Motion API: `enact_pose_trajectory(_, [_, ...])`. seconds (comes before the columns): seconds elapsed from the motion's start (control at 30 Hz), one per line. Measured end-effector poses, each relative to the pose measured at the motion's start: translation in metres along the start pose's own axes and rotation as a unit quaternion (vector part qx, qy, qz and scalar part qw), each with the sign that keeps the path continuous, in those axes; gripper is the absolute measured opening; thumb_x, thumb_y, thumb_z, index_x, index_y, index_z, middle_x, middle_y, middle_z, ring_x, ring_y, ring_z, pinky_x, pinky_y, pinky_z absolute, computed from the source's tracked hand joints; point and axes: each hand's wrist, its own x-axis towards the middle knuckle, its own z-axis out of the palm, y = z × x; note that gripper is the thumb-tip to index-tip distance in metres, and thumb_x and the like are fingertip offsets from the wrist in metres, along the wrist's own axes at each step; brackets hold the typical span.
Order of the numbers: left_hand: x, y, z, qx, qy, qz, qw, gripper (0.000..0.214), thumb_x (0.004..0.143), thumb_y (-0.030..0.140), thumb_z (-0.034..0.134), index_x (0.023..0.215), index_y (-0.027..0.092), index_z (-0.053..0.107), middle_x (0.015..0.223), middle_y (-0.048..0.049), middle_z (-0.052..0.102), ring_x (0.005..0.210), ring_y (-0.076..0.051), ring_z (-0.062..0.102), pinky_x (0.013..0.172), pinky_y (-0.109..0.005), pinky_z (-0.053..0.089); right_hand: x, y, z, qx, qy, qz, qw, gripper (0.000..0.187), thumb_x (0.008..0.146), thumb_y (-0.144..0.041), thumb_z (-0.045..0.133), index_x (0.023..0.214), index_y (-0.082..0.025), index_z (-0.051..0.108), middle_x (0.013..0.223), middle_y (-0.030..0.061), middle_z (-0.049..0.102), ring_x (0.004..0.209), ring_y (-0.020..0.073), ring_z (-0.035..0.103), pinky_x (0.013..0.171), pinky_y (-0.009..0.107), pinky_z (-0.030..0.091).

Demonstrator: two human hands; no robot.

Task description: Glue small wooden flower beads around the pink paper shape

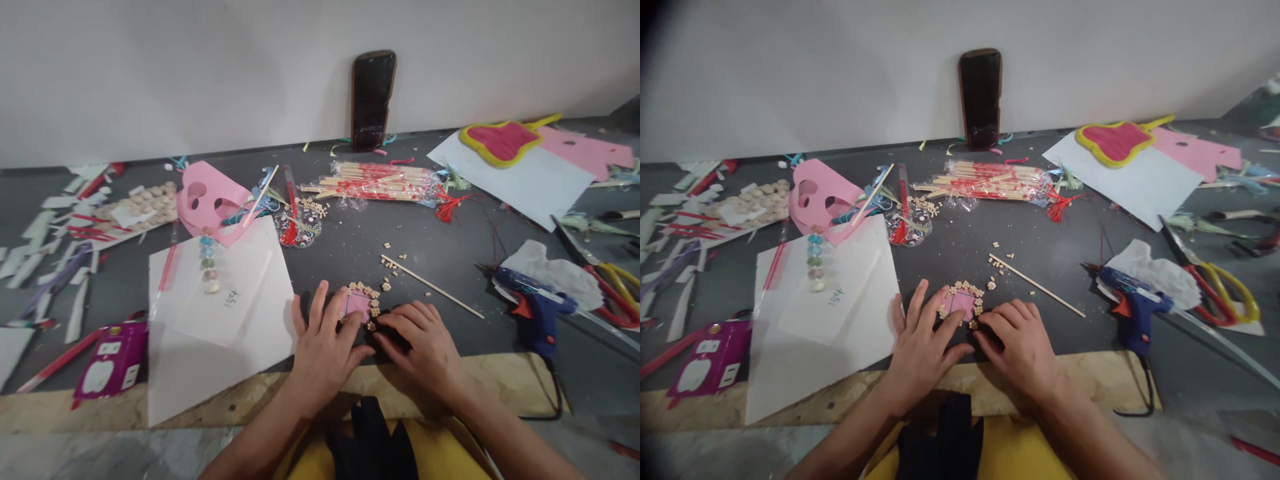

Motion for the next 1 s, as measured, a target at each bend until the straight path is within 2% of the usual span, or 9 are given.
enact_pose_trajectory(0.1, [0.0, 0.0, -0.001, -0.001, 0.007, 0.0, 1.0, 0.047, 0.083, 0.06, 0.052, 0.115, 0.026, 0.06, 0.14, -0.0106, 0.048, 0.14, -0.037, 0.023, 0.111, -0.063, 0.006, -0.002, 0.004, -0.004, 0.002, 0.008, 0.002, 1.0, 0.013, 0.087, -0.032, 0.059, 0.091, -0.021, 0.066, 0.085, 0.0051, 0.067, 0.08, 0.0187, 0.058, 0.074, 0.035, 0.041])
enact_pose_trajectory(0.2, [-0.001, -0.001, -0.002, -0.01, 0.017, -0.007, 1.0, 0.048, 0.083, 0.061, 0.052, 0.116, 0.026, 0.06, 0.14, -0.0107, 0.049, 0.141, -0.035, 0.024, 0.112, -0.061, 0.005, -0.002, 0.013, -0.009, -0.01, 0.027, 0.01, 1.0, 0.013, 0.09, -0.027, 0.054, 0.094, -0.02, 0.064, 0.085, 0.0053, 0.066, 0.08, 0.0187, 0.06, 0.078, 0.037, 0.045])
enact_pose_trajectory(0.37, [-0.003, -0.002, -0.003, -0.025, 0.019, -0.015, 0.999, 0.049, 0.083, 0.059, 0.054, 0.117, 0.025, 0.06, 0.14, -0.0104, 0.049, 0.141, -0.035, 0.023, 0.113, -0.059, 0.004, 0.008, 0.029, -0.013, -0.053, 0.07, 0.03, 0.996, 0.014, 0.091, -0.023, 0.052, 0.098, -0.019, 0.062, 0.087, 0.0062, 0.067, 0.081, 0.0189, 0.061, 0.074, 0.033, 0.05])
enact_pose_trajectory(0.6, [-0.003, -0.003, -0.012, -0.03, 0.025, -0.034, 0.999, 0.047, 0.081, 0.054, 0.061, 0.117, 0.025, 0.061, 0.14, -0.0098, 0.049, 0.141, -0.036, 0.022, 0.113, -0.06, 0.003, 0.024, 0.03, -0.005, -0.118, 0.041, 0.038, 0.991, 0.018, 0.091, -0.03, 0.054, 0.102, -0.022, 0.065, 0.093, 0.005, 0.069, 0.083, 0.0183, 0.065, 0.07, 0.03, 0.05])
enact_pose_trajectory(0.77, [-0.005, -0.008, -0.021, -0.029, 0.034, -0.075, 0.996, 0.037, 0.083, 0.042, 0.063, 0.117, 0.027, 0.062, 0.139, -0.0098, 0.05, 0.141, -0.036, 0.023, 0.112, -0.062, 0.007, 0.028, 0.028, -0.003, -0.138, 0.05, 0.016, 0.989, 0.016, 0.092, -0.029, 0.054, 0.095, -0.021, 0.067, 0.089, 0.0039, 0.069, 0.078, 0.0164, 0.066, 0.068, 0.028, 0.049])
enact_pose_trajectory(0.87, [-0.005, -0.011, -0.023, -0.031, 0.039, -0.093, 0.994, 0.028, 0.086, 0.033, 0.06, 0.113, 0.027, 0.064, 0.139, -0.0094, 0.05, 0.141, -0.036, 0.023, 0.112, -0.062, 0.009, 0.028, 0.026, -0.005, -0.117, 0.06, 0.024, 0.991, 0.015, 0.091, -0.028, 0.054, 0.092, -0.021, 0.067, 0.088, 0.0044, 0.069, 0.077, 0.0164, 0.065, 0.067, 0.028, 0.05])
enact_pose_trajectory(1.0, [-0.006, -0.012, -0.023, -0.036, 0.033, -0.103, 0.993, 0.023, 0.087, 0.028, 0.057, 0.109, 0.026, 0.065, 0.138, -0.0092, 0.05, 0.141, -0.035, 0.024, 0.111, -0.063, 0.01, 0.023, 0.016, -0.012, -0.032, 0.062, 0.025, 0.997, 0.012, 0.09, -0.027, 0.055, 0.093, -0.021, 0.065, 0.088, 0.0048, 0.067, 0.078, 0.0154, 0.065, 0.069, 0.028, 0.052])
